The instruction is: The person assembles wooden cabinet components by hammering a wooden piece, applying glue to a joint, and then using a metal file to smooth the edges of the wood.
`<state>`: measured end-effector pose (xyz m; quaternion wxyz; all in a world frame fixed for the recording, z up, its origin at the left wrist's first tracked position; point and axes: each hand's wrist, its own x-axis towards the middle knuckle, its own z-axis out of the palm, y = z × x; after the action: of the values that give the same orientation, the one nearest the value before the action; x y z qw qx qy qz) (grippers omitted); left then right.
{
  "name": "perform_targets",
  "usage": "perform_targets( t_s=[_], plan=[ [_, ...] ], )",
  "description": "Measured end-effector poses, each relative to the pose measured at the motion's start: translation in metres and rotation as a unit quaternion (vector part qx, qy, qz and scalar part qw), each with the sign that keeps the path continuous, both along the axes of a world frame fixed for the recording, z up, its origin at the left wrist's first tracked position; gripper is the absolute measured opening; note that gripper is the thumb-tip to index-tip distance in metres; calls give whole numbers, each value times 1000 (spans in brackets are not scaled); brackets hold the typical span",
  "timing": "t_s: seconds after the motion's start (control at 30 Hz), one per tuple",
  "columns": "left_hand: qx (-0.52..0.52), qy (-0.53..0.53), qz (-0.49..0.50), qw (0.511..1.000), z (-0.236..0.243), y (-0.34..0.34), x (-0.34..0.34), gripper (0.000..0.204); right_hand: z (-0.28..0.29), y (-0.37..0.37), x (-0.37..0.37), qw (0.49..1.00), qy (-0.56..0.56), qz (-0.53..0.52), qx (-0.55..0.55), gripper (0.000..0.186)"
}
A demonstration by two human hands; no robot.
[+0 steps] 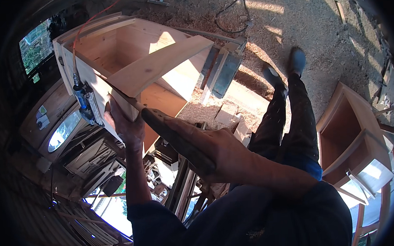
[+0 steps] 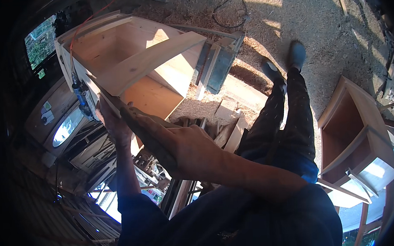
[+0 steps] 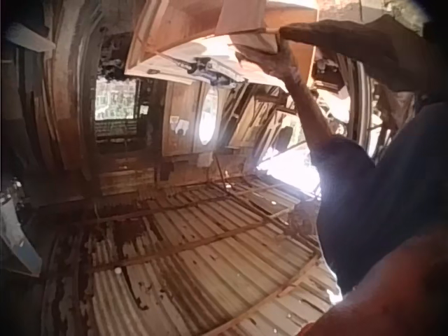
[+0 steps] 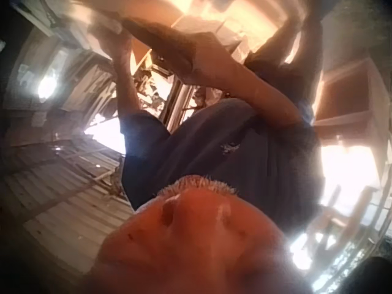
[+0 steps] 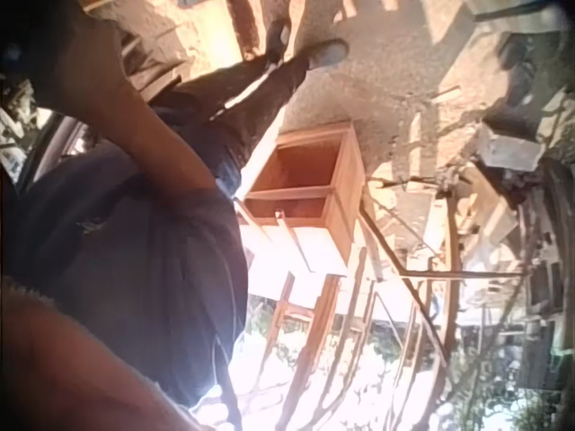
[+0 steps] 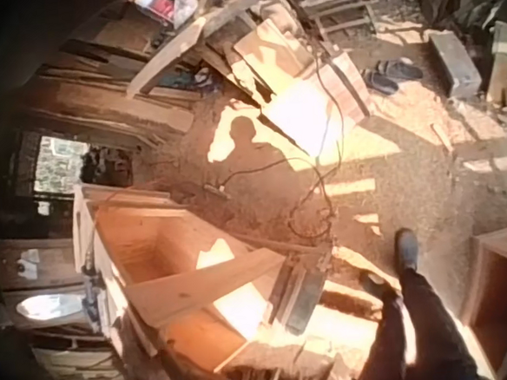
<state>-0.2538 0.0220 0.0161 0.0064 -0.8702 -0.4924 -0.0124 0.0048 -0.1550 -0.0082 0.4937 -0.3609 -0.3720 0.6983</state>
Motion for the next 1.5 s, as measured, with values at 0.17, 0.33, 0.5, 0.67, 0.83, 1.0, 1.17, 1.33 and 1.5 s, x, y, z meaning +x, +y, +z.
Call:
perform_targets(
  t_s=[0.17, 0.33, 0.5, 0.67, 0.83, 1.0, 1.17, 1.33, 1.5],
  plan=[
    [-14, -5, -4, 1000, 8, -8, -6, 105, 2, -54, 5, 998, 1, -65, 14, 97],
    [-23, -31, -15, 999, 4, 0, 8, 107, -4, -13, -3, 999, 26, -34, -1, 93],
    [-8, 19, -22, 1000, 7, -2, 5, 106, -1, -49, -3, 996, -16, -88, 29, 92],
    [-11, -7, -13, 1000, 2, 0, 0, 106, 3, -36, -2, 994, -3, -107, 30, 92],
    [23, 13, -38, 999, 2, 0, 0, 105, 4, -55, 2, 993, -7, -107, 38, 91],
    [31, -6, -28, 999, 1, 1, -6, 104, 14, -33, 0, 997, -14, -71, 16, 89],
    [22, 6, -37, 999, 8, -5, -1, 104, 13, -67, 13, 997, -17, -78, 16, 102],
    [17, -23, -60, 998, 1, -1, -6, 105, 15, -29, 10, 997, 46, 14, -64, 100],
    [13, -4, -38, 999, 4, -2, -2, 104, 16, -62, 10, 998, 16, -64, -6, 103]
  ],
)
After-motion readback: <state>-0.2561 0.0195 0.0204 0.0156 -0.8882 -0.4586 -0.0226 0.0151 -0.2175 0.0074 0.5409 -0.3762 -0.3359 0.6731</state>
